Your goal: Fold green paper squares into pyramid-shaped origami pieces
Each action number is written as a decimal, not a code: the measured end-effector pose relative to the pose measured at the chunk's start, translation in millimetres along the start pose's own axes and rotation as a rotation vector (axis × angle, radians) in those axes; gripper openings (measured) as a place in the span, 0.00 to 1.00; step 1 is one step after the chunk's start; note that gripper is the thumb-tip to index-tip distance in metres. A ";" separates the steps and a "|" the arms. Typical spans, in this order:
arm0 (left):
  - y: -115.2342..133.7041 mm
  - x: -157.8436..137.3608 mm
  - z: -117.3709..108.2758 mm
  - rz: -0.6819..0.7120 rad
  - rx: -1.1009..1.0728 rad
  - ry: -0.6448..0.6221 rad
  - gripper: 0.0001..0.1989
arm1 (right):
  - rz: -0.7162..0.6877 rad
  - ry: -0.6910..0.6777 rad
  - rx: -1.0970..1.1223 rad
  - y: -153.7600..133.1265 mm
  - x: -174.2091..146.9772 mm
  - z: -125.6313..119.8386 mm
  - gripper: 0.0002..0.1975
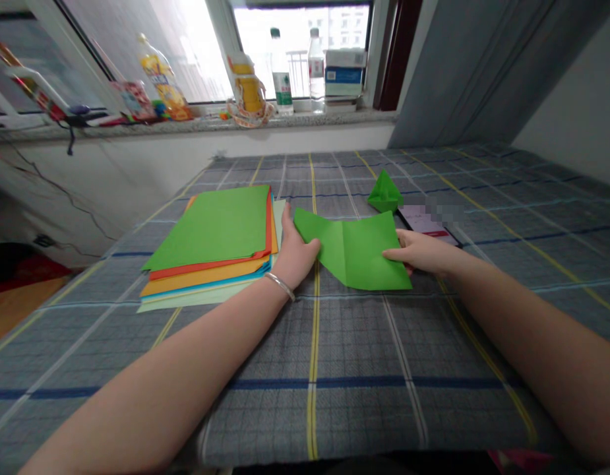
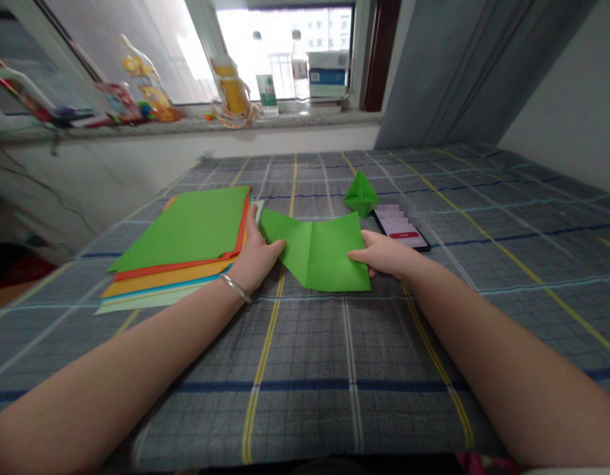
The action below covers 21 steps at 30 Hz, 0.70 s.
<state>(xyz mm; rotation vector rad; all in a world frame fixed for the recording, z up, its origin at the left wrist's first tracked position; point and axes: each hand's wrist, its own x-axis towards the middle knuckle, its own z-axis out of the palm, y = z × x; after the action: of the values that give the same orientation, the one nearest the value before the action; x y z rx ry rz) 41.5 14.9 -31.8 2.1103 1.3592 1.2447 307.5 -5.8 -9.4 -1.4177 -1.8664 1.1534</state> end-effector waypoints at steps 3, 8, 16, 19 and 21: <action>9.6 -3.9 -0.4 -0.127 0.112 -0.021 0.46 | 0.033 0.016 -0.048 -2.2 -0.9 0.4 0.05; 18.2 -10.9 3.8 -0.074 0.291 -0.125 0.35 | 0.050 0.049 -0.138 -9.3 -2.7 2.7 0.07; 37.9 -22.8 -5.6 0.352 0.600 -0.262 0.16 | 0.094 0.079 -0.215 -17.3 -4.7 5.5 0.09; 43.8 -25.7 -5.0 0.412 0.627 -0.378 0.16 | 0.127 0.088 -0.261 -17.7 -4.6 5.9 0.10; 44.5 -25.2 -3.9 0.400 0.629 -0.419 0.17 | 0.142 0.084 -0.291 -17.9 -4.3 6.1 0.10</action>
<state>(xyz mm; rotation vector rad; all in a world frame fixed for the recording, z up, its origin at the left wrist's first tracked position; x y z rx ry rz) 59.3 -28.9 -12.2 2.9707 1.2756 0.4399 295.0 -13.3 3.3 -1.7540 -1.9593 0.8957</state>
